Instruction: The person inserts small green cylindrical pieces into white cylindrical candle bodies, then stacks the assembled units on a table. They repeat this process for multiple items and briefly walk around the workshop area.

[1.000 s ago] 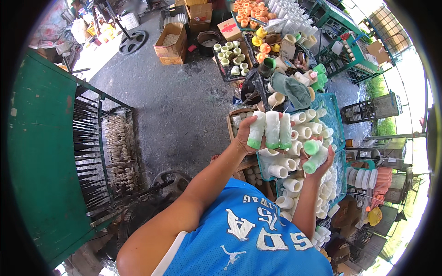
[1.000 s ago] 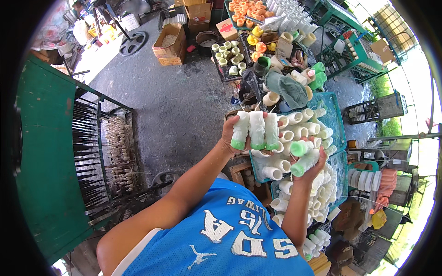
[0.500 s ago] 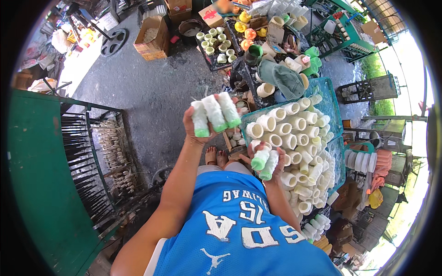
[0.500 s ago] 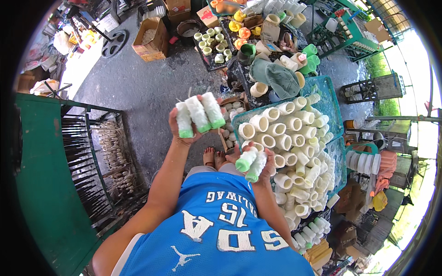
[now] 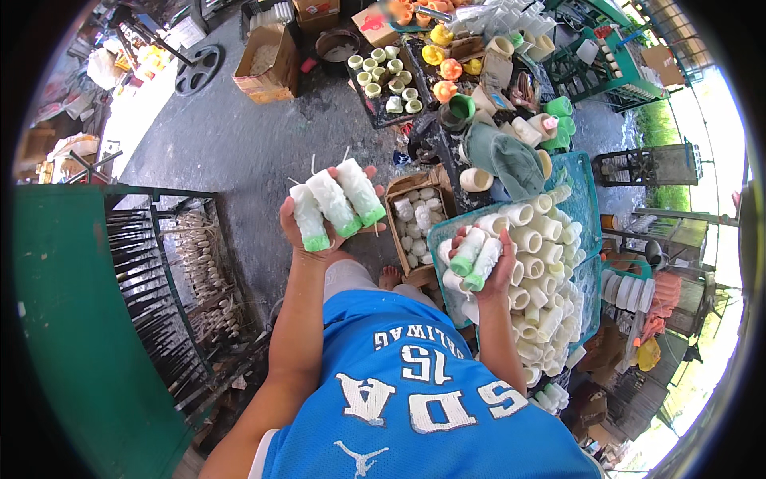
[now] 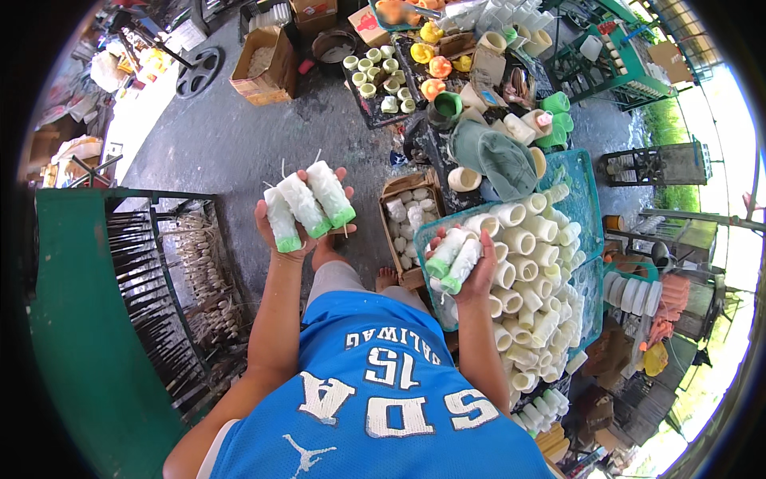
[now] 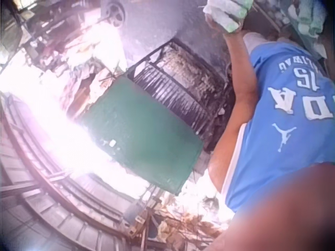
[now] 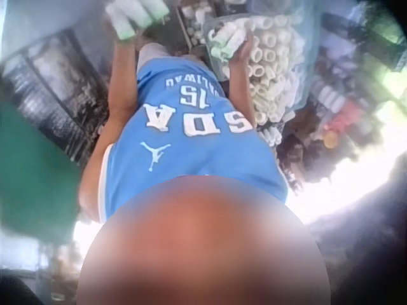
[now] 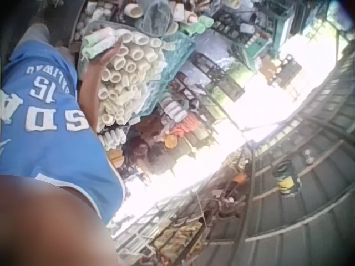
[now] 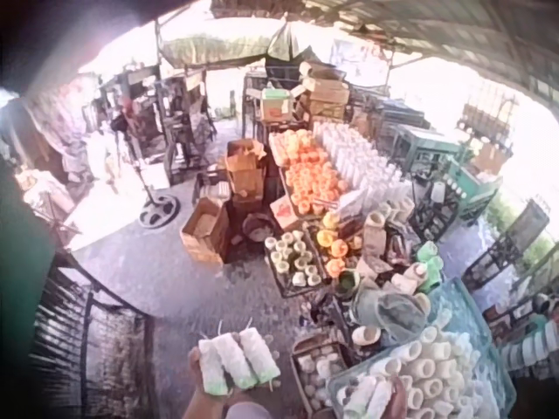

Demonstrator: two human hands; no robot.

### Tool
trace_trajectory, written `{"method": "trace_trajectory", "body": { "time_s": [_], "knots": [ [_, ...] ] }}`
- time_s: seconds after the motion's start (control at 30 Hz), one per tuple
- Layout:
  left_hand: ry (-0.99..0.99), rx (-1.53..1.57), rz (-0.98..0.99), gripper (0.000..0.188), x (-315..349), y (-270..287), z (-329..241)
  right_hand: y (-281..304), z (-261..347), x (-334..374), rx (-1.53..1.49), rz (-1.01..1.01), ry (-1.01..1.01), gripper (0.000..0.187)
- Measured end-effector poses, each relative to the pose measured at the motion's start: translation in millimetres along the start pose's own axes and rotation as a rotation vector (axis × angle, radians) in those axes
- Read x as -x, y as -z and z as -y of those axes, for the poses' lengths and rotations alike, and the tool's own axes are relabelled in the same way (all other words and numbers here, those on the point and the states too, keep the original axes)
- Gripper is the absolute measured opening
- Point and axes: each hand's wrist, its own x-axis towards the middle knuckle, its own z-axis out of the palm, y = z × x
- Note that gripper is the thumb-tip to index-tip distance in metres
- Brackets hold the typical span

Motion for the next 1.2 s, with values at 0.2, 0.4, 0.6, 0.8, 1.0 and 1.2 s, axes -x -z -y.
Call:
{"method": "trace_trajectory", "body": {
  "time_s": [0.2,0.4,0.6,0.8,1.0,1.2],
  "knots": [
    [0.173,-0.075,0.005,0.092,-70.9,33.5,-74.9,-32.7,-33.0,-70.8,-0.143,0.079,0.048,0.064],
    [0.313,-0.194,-0.006,0.097,-131.3,40.6,-164.1,-97.7,-119.7,-121.9,-0.123,0.124,-0.029,0.073],
    [0.413,-0.170,0.013,0.105,-172.9,45.5,-203.7,-119.2,-134.4,-139.4,-0.118,-0.133,0.157,0.069],
    [0.721,-0.129,0.076,0.103,-201.7,48.6,-160.8,-127.6,-143.7,-110.3,-0.253,0.168,0.371,0.091],
    [1.079,-0.214,0.249,0.102,-202.4,26.3,-69.1,-100.1,-174.3,-48.9,-0.173,-0.059,0.552,0.080],
    [1.339,-0.203,0.358,0.117,-167.9,-4.3,21.6,-44.5,-175.0,28.1,-0.095,-0.152,0.812,0.068]
  ]
}}
